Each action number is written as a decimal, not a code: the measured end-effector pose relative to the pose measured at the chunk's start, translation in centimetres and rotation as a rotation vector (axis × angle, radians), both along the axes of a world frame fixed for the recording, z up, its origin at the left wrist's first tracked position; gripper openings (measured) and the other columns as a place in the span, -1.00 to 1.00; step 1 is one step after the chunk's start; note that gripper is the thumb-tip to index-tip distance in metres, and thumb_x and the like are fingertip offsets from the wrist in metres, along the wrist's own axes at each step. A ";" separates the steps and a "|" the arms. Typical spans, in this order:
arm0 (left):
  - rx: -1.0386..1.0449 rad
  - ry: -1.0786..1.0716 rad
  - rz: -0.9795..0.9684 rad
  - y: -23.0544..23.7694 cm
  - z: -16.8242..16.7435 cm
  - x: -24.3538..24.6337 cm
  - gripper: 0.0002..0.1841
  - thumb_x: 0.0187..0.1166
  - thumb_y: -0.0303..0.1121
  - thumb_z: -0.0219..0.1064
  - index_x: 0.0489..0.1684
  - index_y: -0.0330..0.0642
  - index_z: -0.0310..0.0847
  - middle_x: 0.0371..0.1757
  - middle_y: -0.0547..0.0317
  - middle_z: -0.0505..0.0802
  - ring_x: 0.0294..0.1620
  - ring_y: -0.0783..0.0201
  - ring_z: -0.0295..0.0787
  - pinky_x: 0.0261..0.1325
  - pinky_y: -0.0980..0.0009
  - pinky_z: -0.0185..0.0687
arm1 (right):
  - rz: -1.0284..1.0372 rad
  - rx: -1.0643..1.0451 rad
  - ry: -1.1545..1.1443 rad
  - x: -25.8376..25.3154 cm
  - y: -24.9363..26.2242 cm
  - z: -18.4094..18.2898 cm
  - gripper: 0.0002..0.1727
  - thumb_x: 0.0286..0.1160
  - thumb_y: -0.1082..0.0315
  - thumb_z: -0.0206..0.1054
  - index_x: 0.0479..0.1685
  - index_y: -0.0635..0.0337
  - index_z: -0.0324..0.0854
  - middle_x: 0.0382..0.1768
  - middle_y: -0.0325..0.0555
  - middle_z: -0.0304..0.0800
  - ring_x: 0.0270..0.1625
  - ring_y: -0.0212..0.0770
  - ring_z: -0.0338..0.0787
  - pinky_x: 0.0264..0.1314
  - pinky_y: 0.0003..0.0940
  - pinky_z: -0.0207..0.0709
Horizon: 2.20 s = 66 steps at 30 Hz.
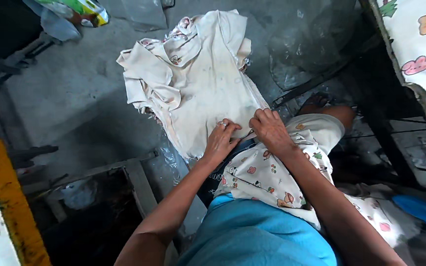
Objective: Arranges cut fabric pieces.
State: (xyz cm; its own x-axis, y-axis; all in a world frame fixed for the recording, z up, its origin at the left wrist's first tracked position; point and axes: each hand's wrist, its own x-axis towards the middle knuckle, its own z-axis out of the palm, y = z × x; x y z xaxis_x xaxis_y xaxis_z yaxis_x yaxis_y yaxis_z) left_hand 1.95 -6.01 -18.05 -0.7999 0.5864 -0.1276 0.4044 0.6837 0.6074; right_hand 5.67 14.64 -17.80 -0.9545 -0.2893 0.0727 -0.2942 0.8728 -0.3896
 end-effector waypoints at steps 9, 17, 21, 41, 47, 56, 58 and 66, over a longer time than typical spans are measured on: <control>0.027 0.090 0.018 0.2 -0.4 -0.1 -0.81 0.65 -0.29 0.37 -0.07 -0.16 0.86 0.07 -0.07 0.84 0.15 -0.05 0.78 0.22 0.01 0.66 | -0.104 -0.185 -0.036 0.6 0.7 0.7 -0.89 0.61 0.41 0.35 -0.05 0.21 0.75 0.06 0.15 0.69 0.16 0.25 0.66 0.09 0.16 0.51; 0.038 0.005 0.011 -0.1 0.1 -1.0 -0.77 0.70 -0.29 0.30 -0.09 -0.19 0.87 0.06 -0.05 0.87 0.13 -0.04 0.82 0.20 -0.06 0.65 | -0.109 -0.228 -0.033 0.7 0.7 0.6 -0.84 0.50 0.35 0.46 -0.06 0.19 0.75 0.06 0.13 0.70 0.15 0.24 0.66 0.09 0.16 0.52; 0.038 0.044 0.019 0.1 0.0 -0.6 -0.82 0.67 -0.31 0.33 -0.04 -0.18 0.80 -0.06 0.00 0.86 0.03 0.01 0.81 0.12 -0.01 0.67 | -0.043 -0.168 -0.016 0.5 0.6 0.3 -0.64 0.24 0.29 0.68 -0.01 0.15 0.72 0.07 0.14 0.67 0.15 0.24 0.67 0.12 0.17 0.53; 0.025 0.043 0.044 0.6 -0.1 0.0 -0.81 0.64 -0.31 0.36 -0.11 -0.18 0.87 0.07 -0.07 0.86 0.17 -0.07 0.79 0.22 -0.07 0.64 | -0.067 -0.187 0.024 0.9 0.8 0.5 -0.85 0.66 0.39 0.30 -0.08 0.22 0.78 0.03 0.12 0.73 0.18 0.24 0.66 0.18 0.19 0.45; 0.045 -0.026 0.093 0.6 -0.1 -0.3 -0.80 0.61 -0.27 0.35 -0.18 -0.17 0.87 -0.03 0.00 0.88 0.08 0.00 0.81 0.16 -0.04 0.63 | -0.099 -0.223 0.024 0.9 0.7 0.7 -0.85 0.60 0.38 0.36 0.00 0.21 0.75 0.12 0.14 0.71 0.21 0.23 0.66 0.21 0.16 0.48; 0.059 -0.300 0.143 0.8 2.1 -2.1 -0.83 0.57 -0.37 0.39 -0.19 -0.32 0.81 -0.16 -0.03 0.85 -0.15 0.17 0.78 0.04 0.16 0.67 | 0.170 -0.068 0.177 0.1 -0.5 0.8 -0.80 0.43 0.53 0.43 -0.04 0.09 0.79 0.00 0.12 0.72 0.12 0.19 0.69 0.35 0.18 0.43; 0.036 -0.339 0.156 0.8 2.5 -2.4 -0.82 0.57 -0.34 0.39 -0.19 -0.30 0.81 -0.18 0.01 0.84 -0.17 0.19 0.75 0.02 0.15 0.64 | 0.173 -0.089 0.196 0.2 -0.3 0.8 -0.73 0.40 0.63 0.38 -0.07 0.08 0.82 -0.02 0.10 0.72 0.12 0.18 0.68 0.36 0.17 0.41; 0.101 -0.281 0.434 -1.7 4.1 -6.3 -0.62 0.84 -0.30 0.00 0.29 -0.46 0.53 0.03 -0.24 0.76 0.02 0.04 0.72 0.15 0.02 0.59 | 0.024 -0.222 0.219 0.5 0.7 0.5 -0.85 0.53 0.52 0.35 -0.19 0.12 0.84 0.00 0.09 0.77 0.15 0.18 0.71 0.35 0.11 0.46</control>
State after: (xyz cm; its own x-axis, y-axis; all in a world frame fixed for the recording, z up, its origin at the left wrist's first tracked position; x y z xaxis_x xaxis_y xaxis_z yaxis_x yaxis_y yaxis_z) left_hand -4.39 -7.67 -13.90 -0.9148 0.2293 -0.3325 -0.0911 0.6849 0.7229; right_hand 6.14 15.34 -17.32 -0.9023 -0.2653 0.3399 -0.4114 0.7655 -0.4947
